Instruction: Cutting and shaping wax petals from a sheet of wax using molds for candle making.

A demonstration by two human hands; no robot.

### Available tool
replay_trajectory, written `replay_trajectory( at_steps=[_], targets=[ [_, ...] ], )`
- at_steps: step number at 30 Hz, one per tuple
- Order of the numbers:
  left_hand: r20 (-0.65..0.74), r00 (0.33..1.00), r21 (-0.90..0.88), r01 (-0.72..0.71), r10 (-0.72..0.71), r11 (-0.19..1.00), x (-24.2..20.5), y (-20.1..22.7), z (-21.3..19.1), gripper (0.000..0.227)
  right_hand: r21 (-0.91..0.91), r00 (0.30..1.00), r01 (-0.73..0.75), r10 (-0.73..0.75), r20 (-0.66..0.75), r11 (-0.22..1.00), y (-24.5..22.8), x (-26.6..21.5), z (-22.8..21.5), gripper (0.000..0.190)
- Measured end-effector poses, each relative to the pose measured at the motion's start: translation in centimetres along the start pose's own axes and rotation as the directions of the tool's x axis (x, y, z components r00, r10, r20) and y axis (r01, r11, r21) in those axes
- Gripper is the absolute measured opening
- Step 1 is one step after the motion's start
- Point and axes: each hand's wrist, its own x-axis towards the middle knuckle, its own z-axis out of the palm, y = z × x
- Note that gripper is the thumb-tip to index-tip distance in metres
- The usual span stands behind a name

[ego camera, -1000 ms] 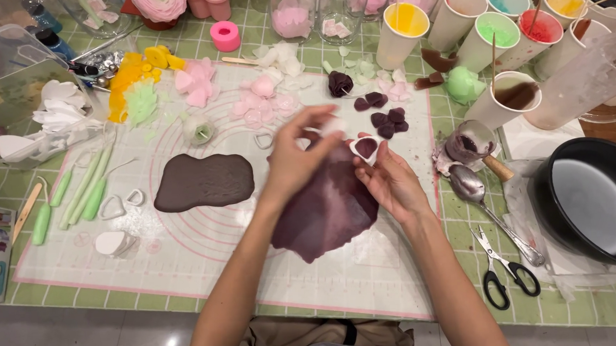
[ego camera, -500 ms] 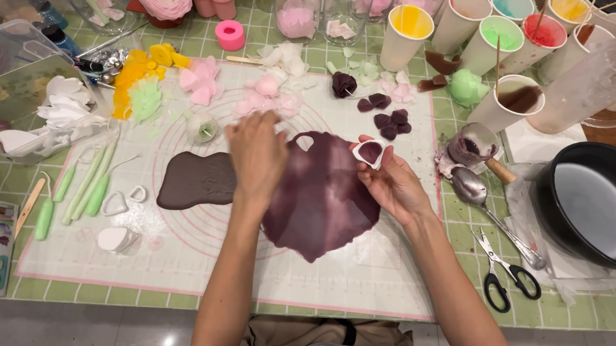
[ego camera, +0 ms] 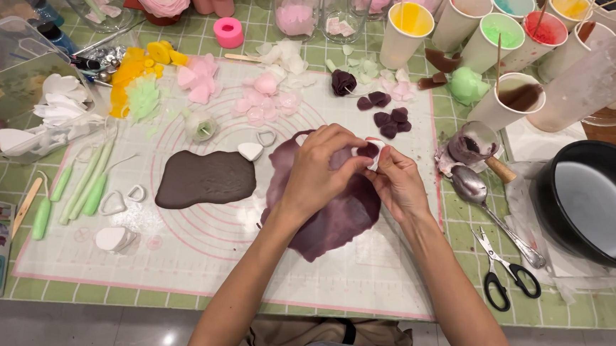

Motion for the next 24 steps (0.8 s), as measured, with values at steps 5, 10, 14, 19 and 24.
replay_trajectory(
  at_steps=[5, 10, 14, 19, 24],
  targets=[
    [0.077, 0.991, -0.083, 0.117, -0.111, 0.99, 0.1, -0.4, -0.3, 0.014, -0.106, 0.997, 0.039, -0.046, -0.063, 0.994, -1.3, -0.5, 2.5, 0.038],
    [0.148, 0.959, -0.143, 0.265, -0.244, 0.954, 0.4, -0.6, -0.7, 0.011, -0.248, 0.99, 0.068, -0.096, -0.104, 0.966, -1.3, -0.7, 2.6, 0.037],
    [0.166, 0.965, -0.088, 0.221, -0.205, 0.971, 0.4, -0.7, -0.9, 0.013, -0.396, 0.978, 0.137, -0.187, -0.092, 0.908, -1.4, -0.8, 3.2, 0.035],
    [0.216, 0.945, -0.018, 0.255, -0.245, 0.967, 0.3, -1.5, -0.9, 0.013, -0.524, 0.968, 0.16, -0.237, -0.083, 0.837, -1.7, -1.0, 4.3, 0.03],
    [0.158, 0.987, 0.101, 0.023, -0.039, 0.995, -0.2, -2.0, -0.3, 0.012, -0.571, 0.957, 0.168, -0.272, -0.1, 0.803, -1.8, -0.9, 4.3, 0.028]
  ],
)
